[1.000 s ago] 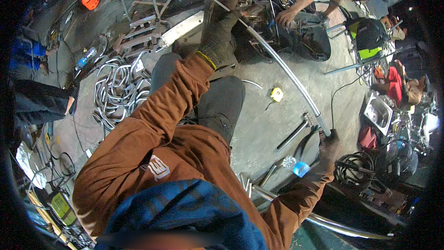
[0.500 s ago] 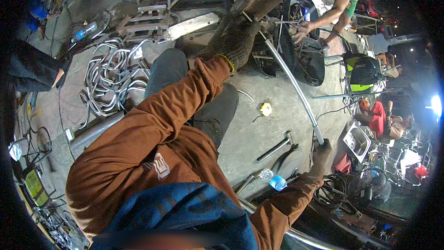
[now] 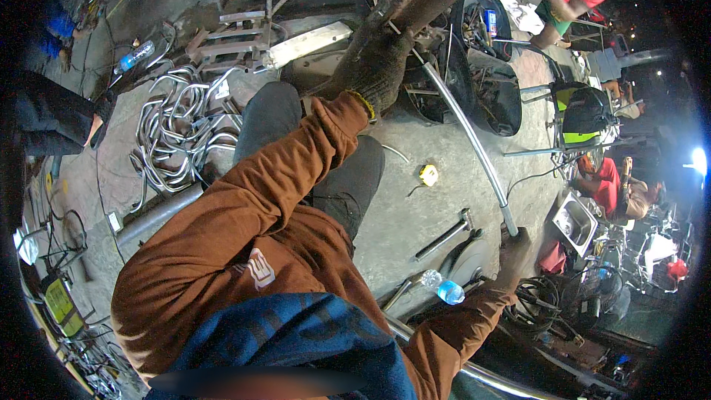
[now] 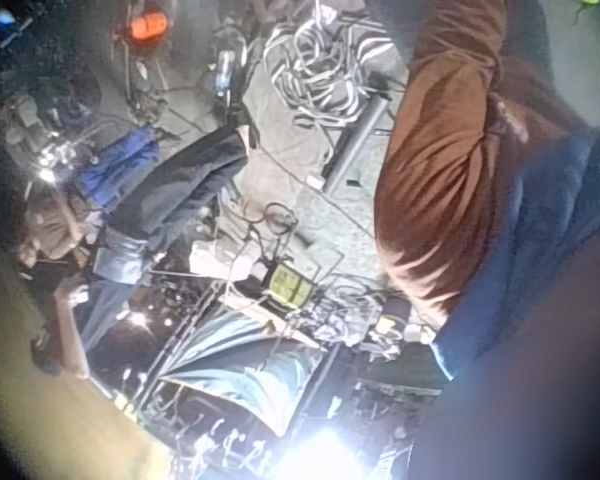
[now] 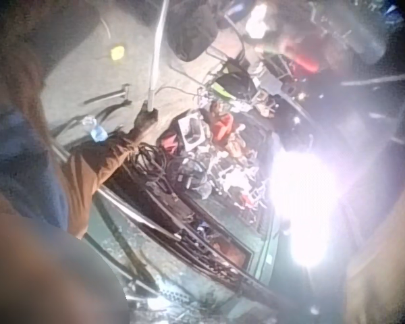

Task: The person measures a metal rod with a tape measure, then bends it around a vertical post using both hands. They repeatedly adjust the rod's curvature and check its shape against the post, working while seated on the floor.

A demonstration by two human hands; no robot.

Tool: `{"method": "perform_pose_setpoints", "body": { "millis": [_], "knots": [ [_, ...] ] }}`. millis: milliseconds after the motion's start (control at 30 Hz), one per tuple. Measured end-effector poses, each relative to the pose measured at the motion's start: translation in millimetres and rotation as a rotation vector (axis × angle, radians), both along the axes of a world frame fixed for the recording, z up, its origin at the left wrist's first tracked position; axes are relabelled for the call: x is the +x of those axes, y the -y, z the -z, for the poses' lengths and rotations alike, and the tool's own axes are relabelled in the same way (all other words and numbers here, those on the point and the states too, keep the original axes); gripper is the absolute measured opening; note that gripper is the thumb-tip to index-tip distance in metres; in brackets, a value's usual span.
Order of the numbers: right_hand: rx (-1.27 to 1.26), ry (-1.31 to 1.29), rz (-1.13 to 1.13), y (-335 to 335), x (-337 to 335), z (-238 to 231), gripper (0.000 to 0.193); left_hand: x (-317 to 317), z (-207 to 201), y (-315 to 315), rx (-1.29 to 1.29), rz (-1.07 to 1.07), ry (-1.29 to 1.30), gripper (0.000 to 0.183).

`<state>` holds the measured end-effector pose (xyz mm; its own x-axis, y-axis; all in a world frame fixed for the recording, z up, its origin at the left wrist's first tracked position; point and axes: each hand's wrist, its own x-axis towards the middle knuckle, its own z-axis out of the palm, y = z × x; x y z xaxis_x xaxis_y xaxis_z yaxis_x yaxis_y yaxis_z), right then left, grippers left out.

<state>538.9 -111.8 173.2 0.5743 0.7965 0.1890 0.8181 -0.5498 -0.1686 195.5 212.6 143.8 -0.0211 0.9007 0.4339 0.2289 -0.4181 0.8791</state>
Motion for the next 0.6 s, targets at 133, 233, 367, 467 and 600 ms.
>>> {"method": "perform_pose_setpoints", "body": {
  "millis": [133, 233, 367, 467, 600],
  "knots": [
    [-0.111, 0.011, 0.109, 16.6, -12.3, 11.6, 0.053, -1.2, -3.2, -4.1, -0.171, 0.102, 0.164, 0.04],
    [-0.124, 0.05, 0.191, 29.7, -21.9, 18.4, 0.054, 0.5, 3.3, -5.0, -0.031, 0.011, 0.144, 0.042],
    [-0.079, 0.143, 0.176, 45.2, -45.7, 16.2, 0.049, -4.6, 22.9, -9.0, 0.232, 0.006, 0.075, 0.044],
    [-0.019, 0.096, 0.128, 44.7, -69.2, 9.6, 0.05, -25.9, 35.8, -20.9, 0.108, -0.093, 0.096, 0.041],
    [-0.066, -0.026, 0.119, 10.5, -88.6, -6.0, 0.049, -62.2, 32.3, -46.7, -0.019, -0.018, 0.365, 0.028]
  ]
}}
